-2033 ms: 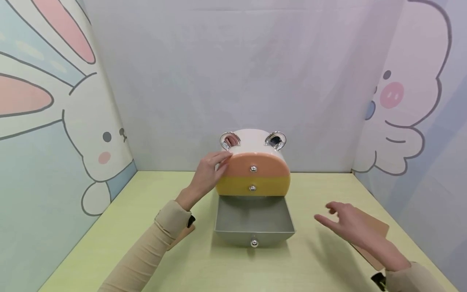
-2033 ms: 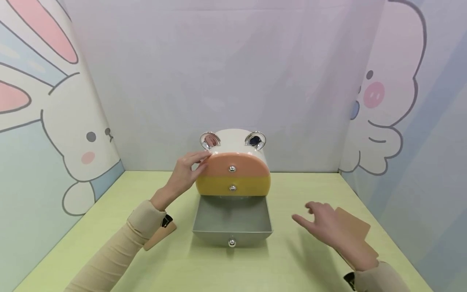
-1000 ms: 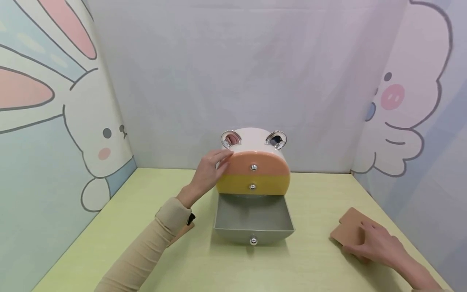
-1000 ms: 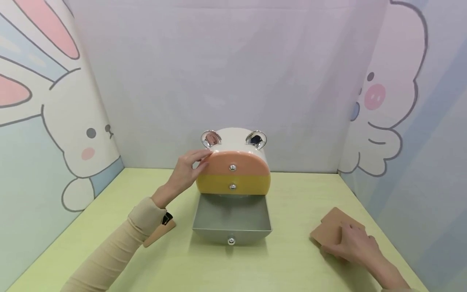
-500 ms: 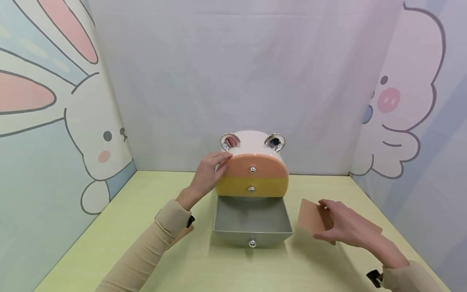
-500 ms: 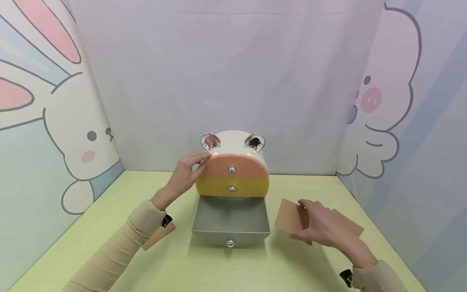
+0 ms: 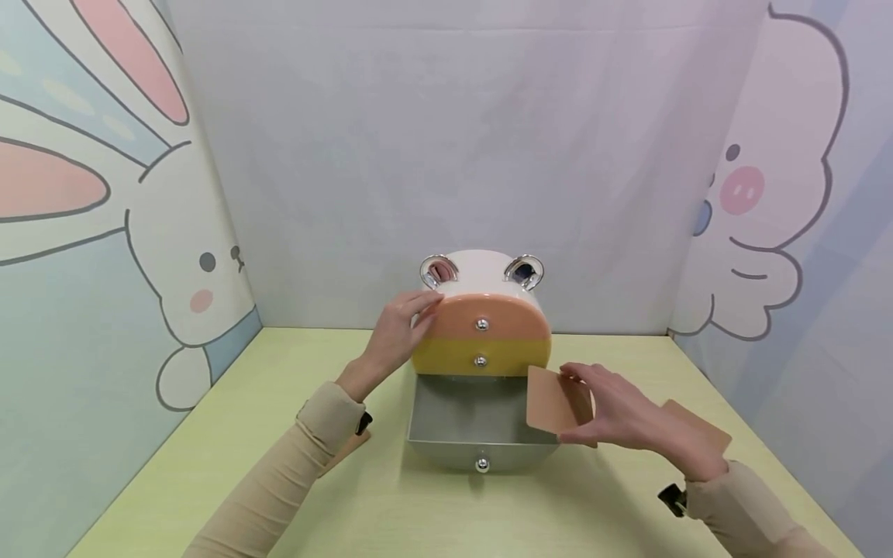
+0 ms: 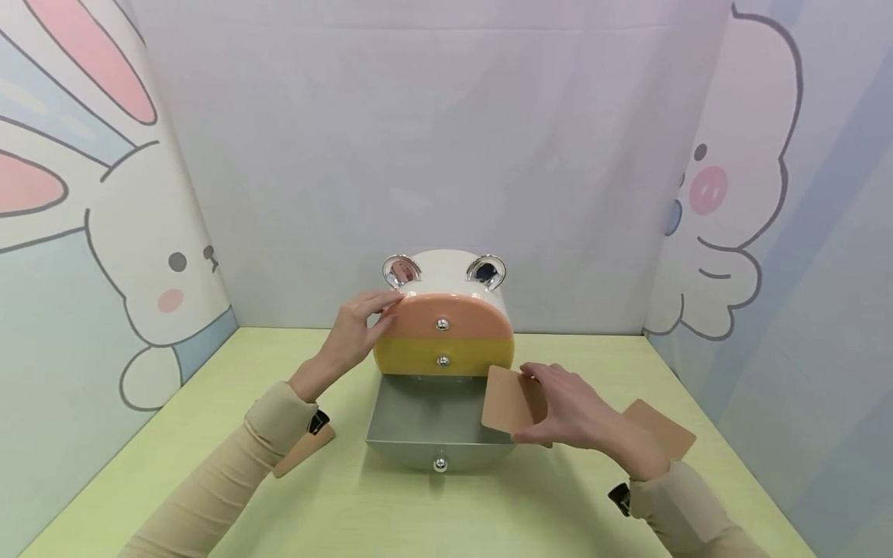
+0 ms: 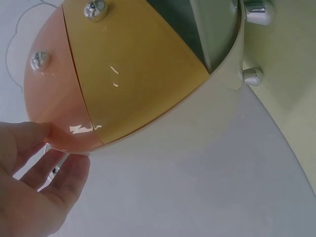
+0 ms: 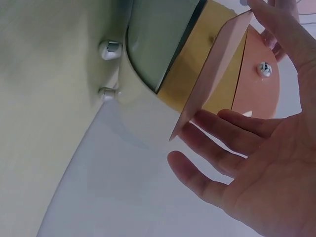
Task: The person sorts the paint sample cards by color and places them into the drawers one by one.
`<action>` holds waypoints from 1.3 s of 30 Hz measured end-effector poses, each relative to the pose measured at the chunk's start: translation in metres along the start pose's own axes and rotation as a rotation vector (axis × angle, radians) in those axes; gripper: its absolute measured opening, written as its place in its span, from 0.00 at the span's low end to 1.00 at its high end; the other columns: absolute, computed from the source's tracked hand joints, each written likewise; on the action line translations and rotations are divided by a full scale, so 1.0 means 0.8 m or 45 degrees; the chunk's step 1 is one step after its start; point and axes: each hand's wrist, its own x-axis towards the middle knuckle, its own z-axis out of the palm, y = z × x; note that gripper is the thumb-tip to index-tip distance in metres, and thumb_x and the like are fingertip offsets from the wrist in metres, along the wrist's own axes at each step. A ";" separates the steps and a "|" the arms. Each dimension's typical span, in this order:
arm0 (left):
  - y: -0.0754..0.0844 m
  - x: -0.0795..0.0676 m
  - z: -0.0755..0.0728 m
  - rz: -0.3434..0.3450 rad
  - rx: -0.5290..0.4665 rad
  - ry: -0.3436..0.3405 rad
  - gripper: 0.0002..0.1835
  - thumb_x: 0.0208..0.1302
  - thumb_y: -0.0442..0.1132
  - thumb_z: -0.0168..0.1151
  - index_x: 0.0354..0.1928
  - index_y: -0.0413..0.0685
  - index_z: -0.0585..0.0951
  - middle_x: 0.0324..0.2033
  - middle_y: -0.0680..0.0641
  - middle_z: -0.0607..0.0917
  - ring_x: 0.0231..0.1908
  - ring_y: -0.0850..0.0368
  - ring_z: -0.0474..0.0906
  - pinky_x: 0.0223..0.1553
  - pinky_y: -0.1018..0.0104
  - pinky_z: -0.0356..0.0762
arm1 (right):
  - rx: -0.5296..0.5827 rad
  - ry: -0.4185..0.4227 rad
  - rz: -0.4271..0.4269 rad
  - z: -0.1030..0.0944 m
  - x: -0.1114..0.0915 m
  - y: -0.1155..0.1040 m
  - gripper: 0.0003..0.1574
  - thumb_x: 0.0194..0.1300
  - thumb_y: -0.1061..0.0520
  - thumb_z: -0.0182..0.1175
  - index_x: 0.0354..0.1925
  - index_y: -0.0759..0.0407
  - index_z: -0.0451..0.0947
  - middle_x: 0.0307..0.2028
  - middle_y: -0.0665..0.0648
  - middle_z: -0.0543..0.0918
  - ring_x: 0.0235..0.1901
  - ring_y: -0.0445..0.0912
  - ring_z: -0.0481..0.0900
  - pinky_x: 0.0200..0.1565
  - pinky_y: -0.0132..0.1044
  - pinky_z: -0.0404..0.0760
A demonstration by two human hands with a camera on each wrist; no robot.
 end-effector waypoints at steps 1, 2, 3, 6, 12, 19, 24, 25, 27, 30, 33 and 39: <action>0.000 0.000 0.000 -0.001 -0.002 0.001 0.16 0.61 0.32 0.65 0.51 0.43 0.83 0.48 0.43 0.86 0.49 0.46 0.81 0.54 0.53 0.79 | 0.001 -0.007 -0.006 0.001 0.003 -0.002 0.57 0.36 0.34 0.77 0.59 0.61 0.71 0.51 0.55 0.80 0.47 0.49 0.78 0.44 0.45 0.78; 0.000 -0.001 0.000 -0.006 -0.004 -0.001 0.15 0.61 0.32 0.65 0.51 0.43 0.83 0.48 0.43 0.86 0.50 0.46 0.81 0.54 0.52 0.79 | 0.004 -0.017 -0.013 0.003 0.006 -0.004 0.57 0.36 0.34 0.77 0.59 0.61 0.71 0.51 0.54 0.80 0.47 0.49 0.78 0.44 0.45 0.78; 0.000 -0.001 0.000 -0.008 -0.004 -0.002 0.16 0.61 0.32 0.65 0.51 0.43 0.83 0.48 0.43 0.86 0.50 0.46 0.81 0.54 0.52 0.79 | 0.005 -0.025 -0.019 0.004 0.009 -0.005 0.57 0.36 0.34 0.77 0.59 0.60 0.71 0.51 0.54 0.80 0.47 0.49 0.78 0.45 0.45 0.78; -0.002 -0.002 0.001 -0.009 0.005 -0.003 0.16 0.61 0.32 0.65 0.51 0.43 0.83 0.48 0.43 0.86 0.49 0.46 0.80 0.54 0.52 0.78 | 0.002 -0.053 -0.034 0.009 0.016 -0.010 0.58 0.36 0.33 0.76 0.60 0.59 0.70 0.52 0.53 0.80 0.48 0.48 0.77 0.45 0.44 0.77; -0.003 -0.004 0.001 -0.004 0.017 -0.001 0.16 0.61 0.32 0.65 0.51 0.43 0.83 0.47 0.43 0.86 0.49 0.45 0.80 0.54 0.51 0.78 | -0.007 -0.077 -0.077 0.017 0.030 -0.019 0.59 0.35 0.32 0.76 0.61 0.57 0.70 0.51 0.50 0.80 0.46 0.46 0.75 0.44 0.41 0.76; -0.001 -0.002 -0.001 -0.009 0.016 -0.008 0.16 0.61 0.32 0.65 0.52 0.42 0.83 0.48 0.43 0.86 0.50 0.45 0.80 0.55 0.51 0.78 | -0.024 -0.066 -0.132 0.022 0.044 -0.028 0.59 0.35 0.32 0.77 0.62 0.56 0.70 0.51 0.51 0.80 0.47 0.47 0.76 0.46 0.44 0.76; -0.001 -0.002 -0.001 -0.015 0.018 -0.010 0.16 0.61 0.32 0.65 0.52 0.42 0.83 0.48 0.42 0.86 0.50 0.45 0.80 0.55 0.51 0.78 | -0.030 -0.067 -0.196 0.026 0.050 -0.030 0.59 0.35 0.32 0.77 0.62 0.57 0.71 0.56 0.53 0.79 0.53 0.49 0.76 0.52 0.49 0.77; -0.001 -0.002 -0.001 -0.012 0.019 -0.009 0.16 0.61 0.32 0.65 0.52 0.42 0.83 0.48 0.42 0.86 0.50 0.45 0.80 0.55 0.51 0.78 | -0.029 -0.066 -0.206 0.027 0.050 -0.030 0.59 0.35 0.32 0.76 0.62 0.58 0.71 0.56 0.54 0.79 0.54 0.50 0.76 0.54 0.50 0.76; 0.000 -0.001 -0.001 -0.010 0.019 -0.011 0.16 0.61 0.32 0.65 0.52 0.42 0.83 0.48 0.42 0.86 0.50 0.45 0.80 0.55 0.52 0.78 | -0.017 -0.064 -0.210 0.028 0.050 -0.030 0.60 0.37 0.31 0.75 0.62 0.60 0.71 0.58 0.57 0.78 0.56 0.53 0.75 0.56 0.53 0.75; -0.001 0.000 0.000 -0.010 0.017 -0.009 0.16 0.61 0.32 0.65 0.52 0.42 0.83 0.48 0.42 0.86 0.51 0.45 0.80 0.55 0.52 0.78 | 0.038 -0.048 -0.165 0.027 0.048 -0.027 0.57 0.41 0.31 0.73 0.62 0.60 0.71 0.59 0.60 0.77 0.59 0.56 0.74 0.57 0.56 0.74; -0.002 0.000 0.002 -0.008 0.013 -0.007 0.16 0.60 0.32 0.66 0.52 0.42 0.83 0.48 0.42 0.86 0.51 0.45 0.80 0.55 0.52 0.78 | 0.103 0.015 -0.094 0.025 0.042 -0.016 0.47 0.48 0.35 0.72 0.60 0.57 0.74 0.57 0.58 0.78 0.57 0.55 0.76 0.56 0.55 0.76; -0.004 0.000 0.003 -0.018 -0.004 -0.006 0.16 0.61 0.32 0.65 0.52 0.43 0.83 0.48 0.42 0.86 0.52 0.45 0.80 0.55 0.52 0.78 | -0.027 0.339 -0.103 0.027 0.025 0.041 0.25 0.51 0.50 0.73 0.46 0.59 0.81 0.44 0.58 0.84 0.46 0.54 0.81 0.46 0.52 0.81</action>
